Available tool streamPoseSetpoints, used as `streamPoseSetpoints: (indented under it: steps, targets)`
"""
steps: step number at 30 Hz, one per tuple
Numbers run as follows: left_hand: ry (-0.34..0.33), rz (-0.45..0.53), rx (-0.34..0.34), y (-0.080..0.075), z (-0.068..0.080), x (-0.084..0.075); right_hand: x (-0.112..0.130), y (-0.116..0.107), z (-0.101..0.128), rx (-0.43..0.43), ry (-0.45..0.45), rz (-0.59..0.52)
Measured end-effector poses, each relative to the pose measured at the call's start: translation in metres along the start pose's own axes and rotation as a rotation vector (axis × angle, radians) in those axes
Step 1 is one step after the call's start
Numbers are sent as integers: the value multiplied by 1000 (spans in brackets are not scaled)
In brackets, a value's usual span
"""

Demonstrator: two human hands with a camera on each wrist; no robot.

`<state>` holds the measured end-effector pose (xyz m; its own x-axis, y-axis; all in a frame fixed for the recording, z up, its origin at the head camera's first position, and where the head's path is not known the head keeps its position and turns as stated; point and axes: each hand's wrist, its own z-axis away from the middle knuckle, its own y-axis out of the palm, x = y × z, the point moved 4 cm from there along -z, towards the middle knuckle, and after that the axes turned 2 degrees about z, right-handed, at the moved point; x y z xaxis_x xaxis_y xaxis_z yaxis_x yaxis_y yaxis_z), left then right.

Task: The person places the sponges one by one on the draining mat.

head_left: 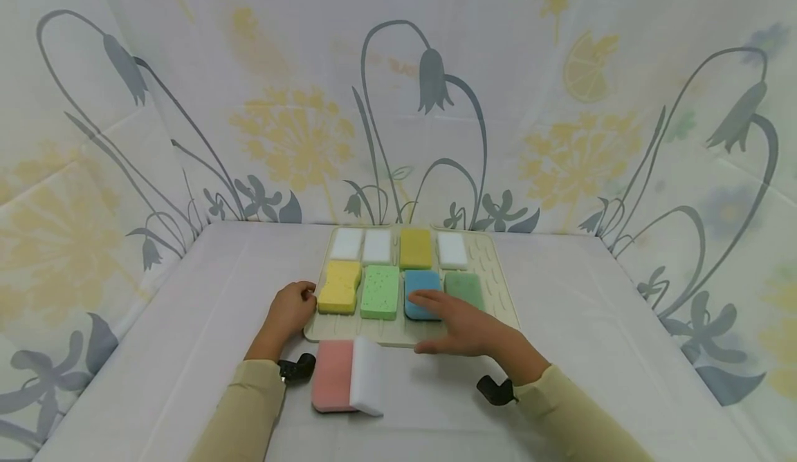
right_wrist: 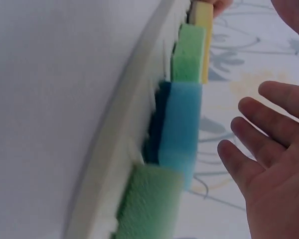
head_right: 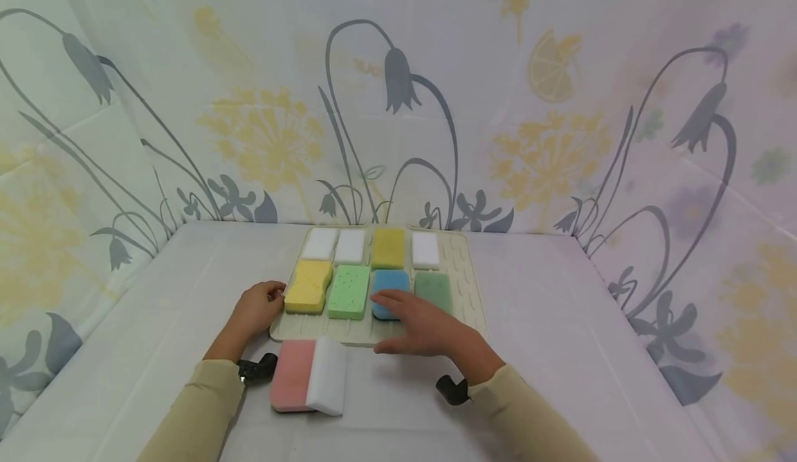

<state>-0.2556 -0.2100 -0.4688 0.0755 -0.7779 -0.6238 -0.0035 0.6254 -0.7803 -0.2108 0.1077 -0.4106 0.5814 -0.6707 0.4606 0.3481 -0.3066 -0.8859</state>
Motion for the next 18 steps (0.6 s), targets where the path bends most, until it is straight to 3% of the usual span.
streamPoseSetpoints:
  steps: [9, 18]
  targets:
    - [-1, 1, 8, 1, 0, 0, 16, 25, -1, 64, -52, -33]
    - [-4, -4, 13, 0, 0, -1, 36, 41, -7, 152, -128, -136]
